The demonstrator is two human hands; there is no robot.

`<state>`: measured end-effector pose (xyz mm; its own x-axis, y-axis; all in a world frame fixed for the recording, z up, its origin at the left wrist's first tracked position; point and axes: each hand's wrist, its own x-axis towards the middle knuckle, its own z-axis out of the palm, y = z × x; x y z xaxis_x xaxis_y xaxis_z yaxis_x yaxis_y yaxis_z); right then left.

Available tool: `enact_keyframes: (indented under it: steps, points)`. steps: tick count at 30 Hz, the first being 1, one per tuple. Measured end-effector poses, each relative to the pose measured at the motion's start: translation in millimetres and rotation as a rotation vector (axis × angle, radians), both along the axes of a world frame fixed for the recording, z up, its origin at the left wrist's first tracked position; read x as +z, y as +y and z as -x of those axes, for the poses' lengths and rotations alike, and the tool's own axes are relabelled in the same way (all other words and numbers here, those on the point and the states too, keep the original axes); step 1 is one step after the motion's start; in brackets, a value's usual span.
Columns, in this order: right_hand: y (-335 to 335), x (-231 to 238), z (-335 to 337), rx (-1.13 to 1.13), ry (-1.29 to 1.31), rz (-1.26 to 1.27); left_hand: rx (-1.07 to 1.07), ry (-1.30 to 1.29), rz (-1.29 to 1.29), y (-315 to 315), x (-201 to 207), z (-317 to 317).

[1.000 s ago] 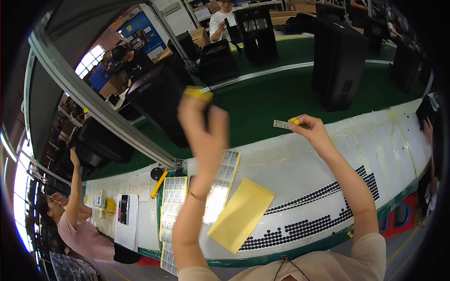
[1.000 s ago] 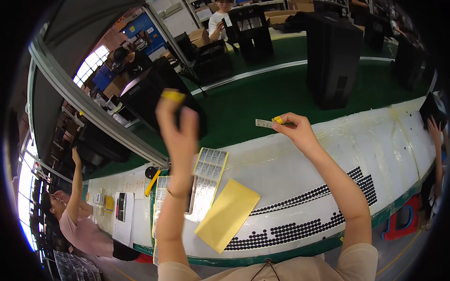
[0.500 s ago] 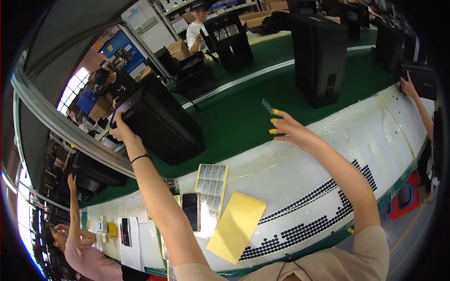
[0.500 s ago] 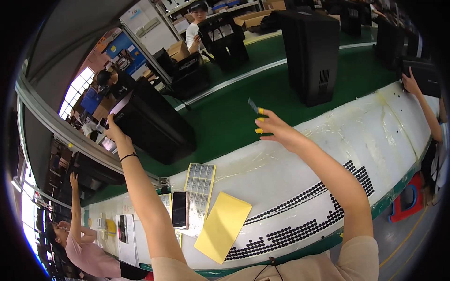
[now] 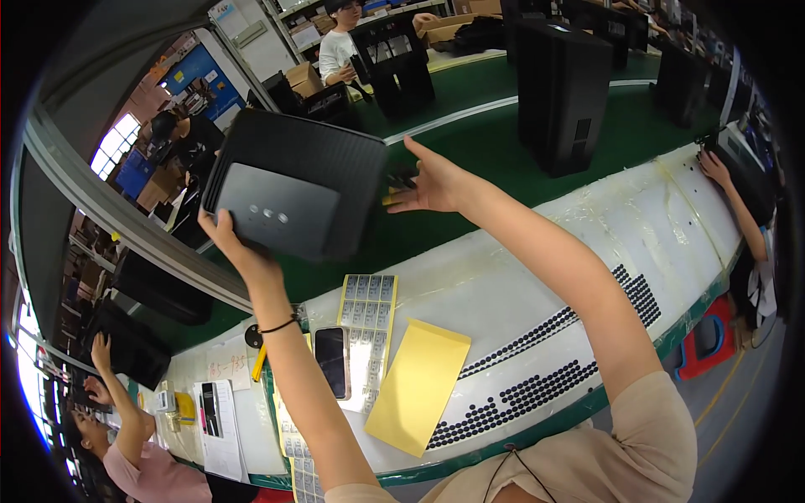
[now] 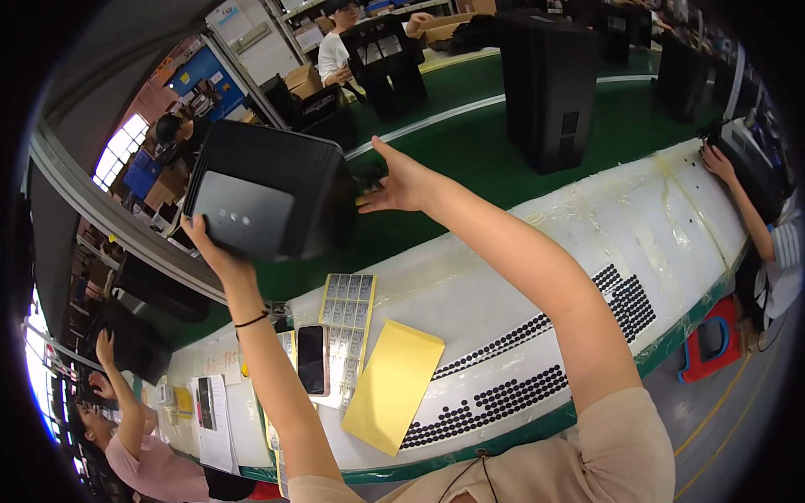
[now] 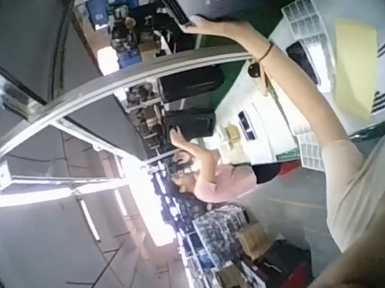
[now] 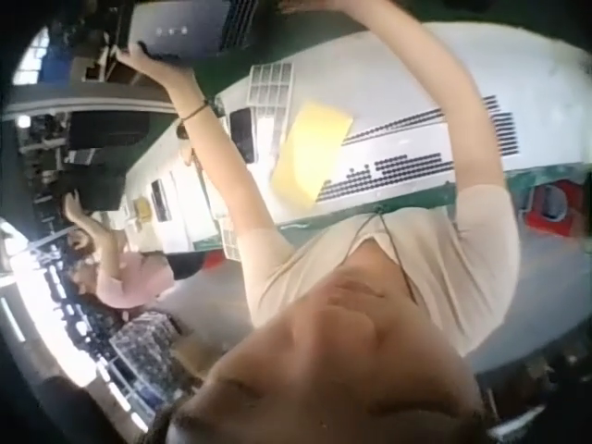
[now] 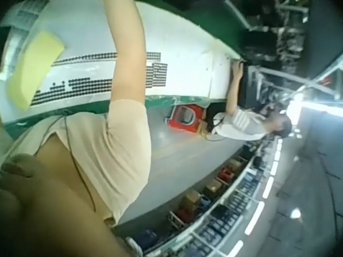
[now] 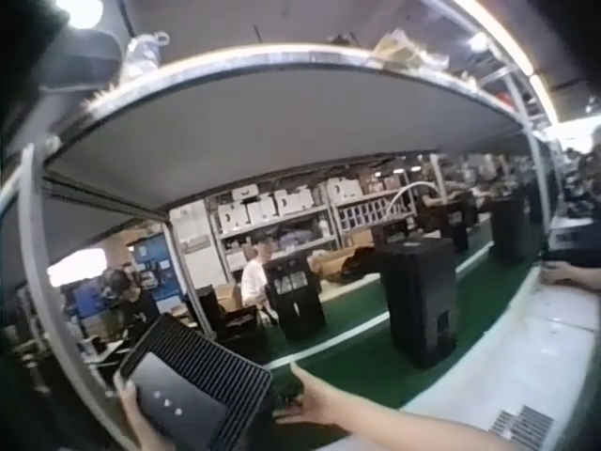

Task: Applying labels and protective plugs to electronic device housings on a factory assembly line.

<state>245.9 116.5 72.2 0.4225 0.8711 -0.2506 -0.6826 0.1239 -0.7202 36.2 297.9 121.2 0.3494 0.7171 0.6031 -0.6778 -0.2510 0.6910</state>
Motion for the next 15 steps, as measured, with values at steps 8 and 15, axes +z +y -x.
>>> enact_keyframes:
  steps: [8,15]
  points:
    - [-39,-102,-4,0.148,-0.169,-0.075,-0.596,0.167,0.629,-43,-51,-16]
    - [-94,-122,-5,-0.146,-0.201,-0.040,-0.347,0.218,0.411,-142,-54,-23]
